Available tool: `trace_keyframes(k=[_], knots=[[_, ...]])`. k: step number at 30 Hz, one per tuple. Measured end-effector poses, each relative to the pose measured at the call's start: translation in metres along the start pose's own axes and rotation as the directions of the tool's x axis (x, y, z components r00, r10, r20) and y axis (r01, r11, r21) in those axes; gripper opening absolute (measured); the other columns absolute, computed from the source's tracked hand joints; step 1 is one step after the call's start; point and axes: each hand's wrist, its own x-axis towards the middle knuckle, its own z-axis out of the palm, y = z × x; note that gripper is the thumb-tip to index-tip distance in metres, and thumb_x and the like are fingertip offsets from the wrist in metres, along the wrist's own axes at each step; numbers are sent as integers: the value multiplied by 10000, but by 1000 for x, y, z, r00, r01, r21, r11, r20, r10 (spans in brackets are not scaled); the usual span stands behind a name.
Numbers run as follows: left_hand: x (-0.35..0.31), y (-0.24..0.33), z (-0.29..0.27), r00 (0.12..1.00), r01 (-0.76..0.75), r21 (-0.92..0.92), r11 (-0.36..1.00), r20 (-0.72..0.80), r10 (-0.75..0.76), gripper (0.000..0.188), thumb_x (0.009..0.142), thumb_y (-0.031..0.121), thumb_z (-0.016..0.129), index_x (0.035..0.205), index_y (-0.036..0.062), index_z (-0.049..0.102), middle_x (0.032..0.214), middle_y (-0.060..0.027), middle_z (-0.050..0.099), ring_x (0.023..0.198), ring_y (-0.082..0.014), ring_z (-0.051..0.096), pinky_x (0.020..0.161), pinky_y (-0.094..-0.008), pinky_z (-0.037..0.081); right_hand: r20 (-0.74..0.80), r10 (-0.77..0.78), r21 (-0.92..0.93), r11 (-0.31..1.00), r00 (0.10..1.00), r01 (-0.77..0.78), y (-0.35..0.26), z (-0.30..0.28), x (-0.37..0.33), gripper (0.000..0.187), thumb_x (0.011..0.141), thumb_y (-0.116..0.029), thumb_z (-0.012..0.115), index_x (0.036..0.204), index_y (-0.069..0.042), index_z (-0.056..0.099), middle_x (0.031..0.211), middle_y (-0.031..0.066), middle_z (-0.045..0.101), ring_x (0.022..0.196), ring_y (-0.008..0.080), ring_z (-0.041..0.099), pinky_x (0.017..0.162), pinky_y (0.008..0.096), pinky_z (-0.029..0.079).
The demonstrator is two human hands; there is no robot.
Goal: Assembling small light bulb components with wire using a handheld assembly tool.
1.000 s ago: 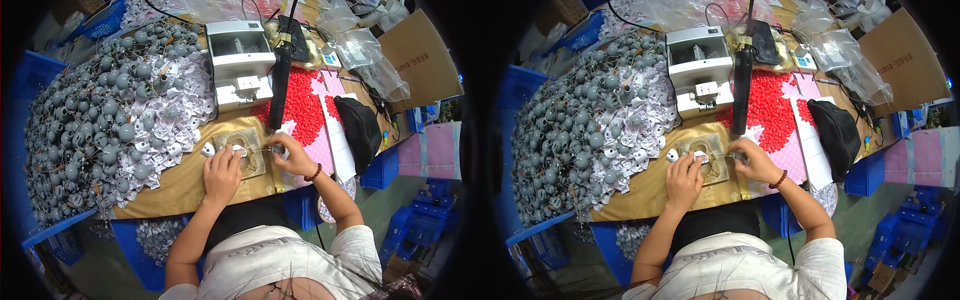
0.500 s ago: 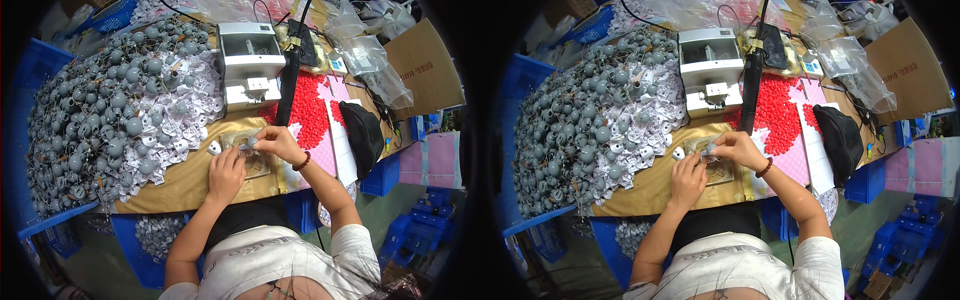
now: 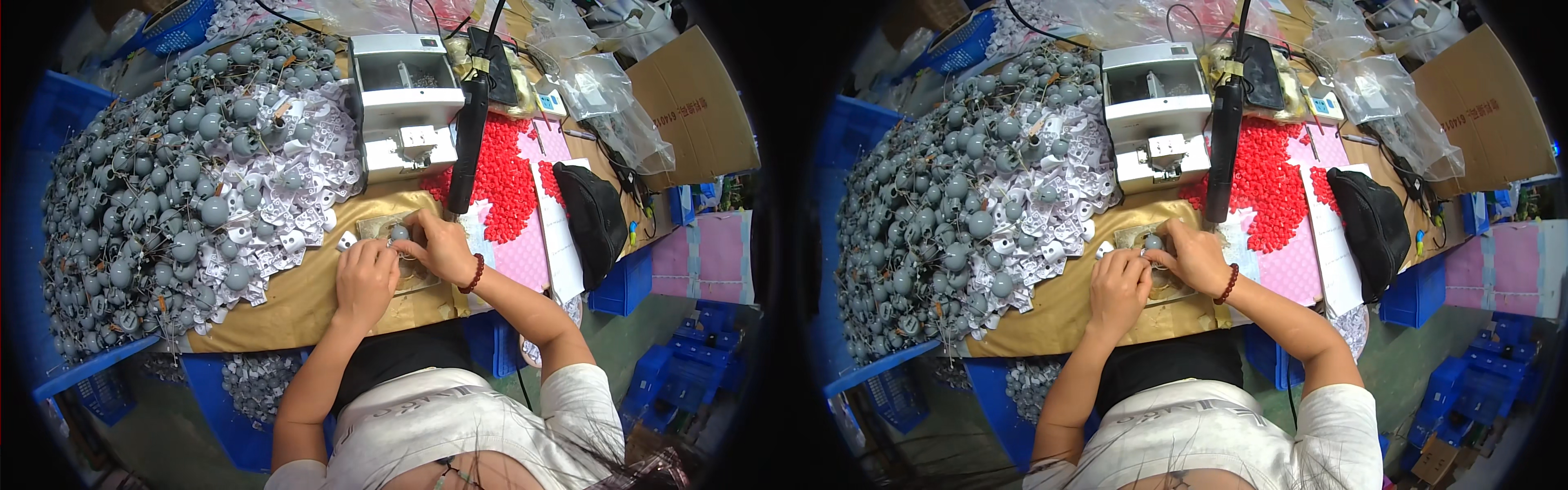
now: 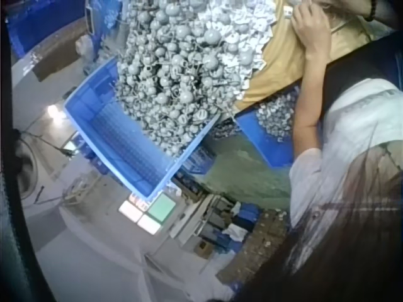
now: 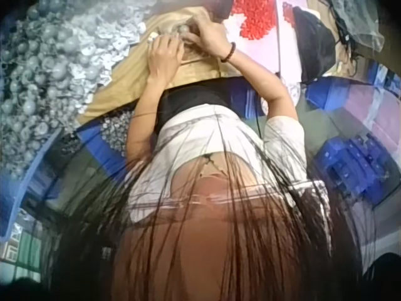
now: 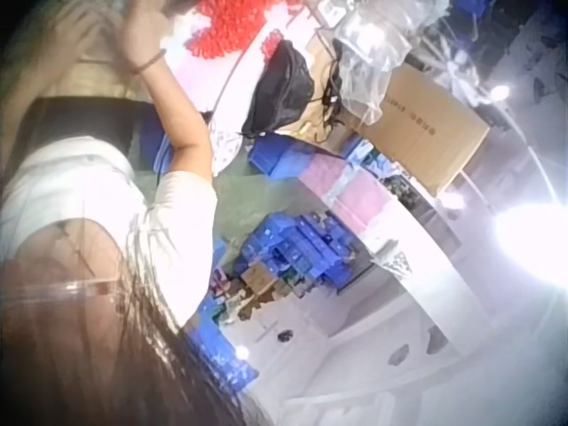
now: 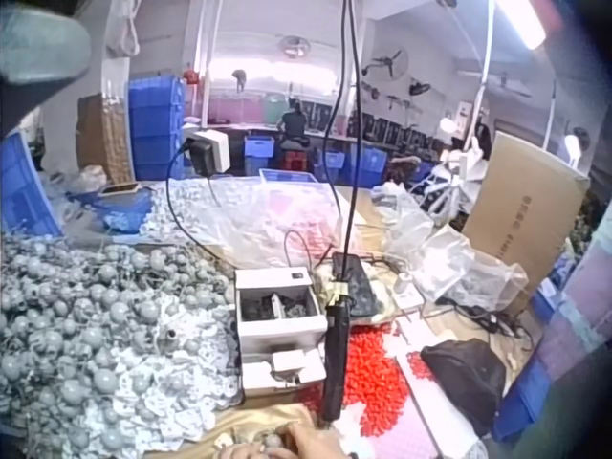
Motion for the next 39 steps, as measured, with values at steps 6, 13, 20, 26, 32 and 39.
trace_keyframes(k=[6, 13, 20, 26, 32, 39], knots=[[19, 15, -9, 997, 65, -3, 998, 43, -65, 488, 766, 115, 761, 1229, 64, 617, 1137, -83, 635, 1054, -298, 573, 899, -428, 458, -59, -28, 66, 997, 998, 32, 0, -3, -2, 458, 845, -296, 793, 1171, -47, 590, 850, 137, 664, 732, 307, 667, 630, 400, 512], [17, 13, -8, 997, 9, 75, 997, 74, -15, 485, 764, 145, 775, 1220, 67, 633, 1135, -71, 640, 1064, -280, 562, 909, -418, 442, -706, -68, -33, 997, 705, 63, 42, -53, 50, 543, 908, -86, 661, 1390, 49, 451, 1238, 216, 547, 1136, 375, 510, 1008, 442, 396], [17, 10, -1, 1000, -14, 76, 997, 24, 12, 437, 772, 131, 756, 1190, 66, 646, 1094, -55, 657, 1038, -266, 571, 891, -418, 444, -362, 392, 581, 804, 845, -125, 62, -57, 73, 520, 902, -169, 759, 1324, 29, 528, 1119, 125, 672, 959, 133, 651, 814, 270, 516], [19, 11, 0, 999, 29, 82, 996, 44, -33, 393, 763, 108, 716, 1149, 79, 650, 1059, -43, 655, 999, -247, 575, 839, -415, 447, -729, -124, 405, 715, 673, 570, -32, -104, 78, 639, 873, 69, 671, 1414, 12, 335, 907, 82, 645, 814, 190, 656, 799, 374, 556], [19, 10, 1, 999, 45, 60, 997, 27, -46, 394, 762, 115, 715, 1150, 88, 653, 1007, -41, 655, 924, -250, 595, 797, -407, 447, -583, -123, 564, 650, 803, 509, -56, -109, 126, 519, 880, 112, 640, 1340, 32, 414, 797, 70, 643, 678, 161, 658, 633, 301, 549], [18, 11, 1, 998, 58, 40, 998, 8, -58, 399, 769, 131, 721, 1159, 93, 650, 979, -51, 645, 906, -246, 607, 760, -395, 446, -462, -30, 612, 713, 887, 343, -53, -92, 158, 249, 843, -13, 751, 1011, 7, 570, 766, 44, 668, 634, 125, 652, 599, 275, 536]])
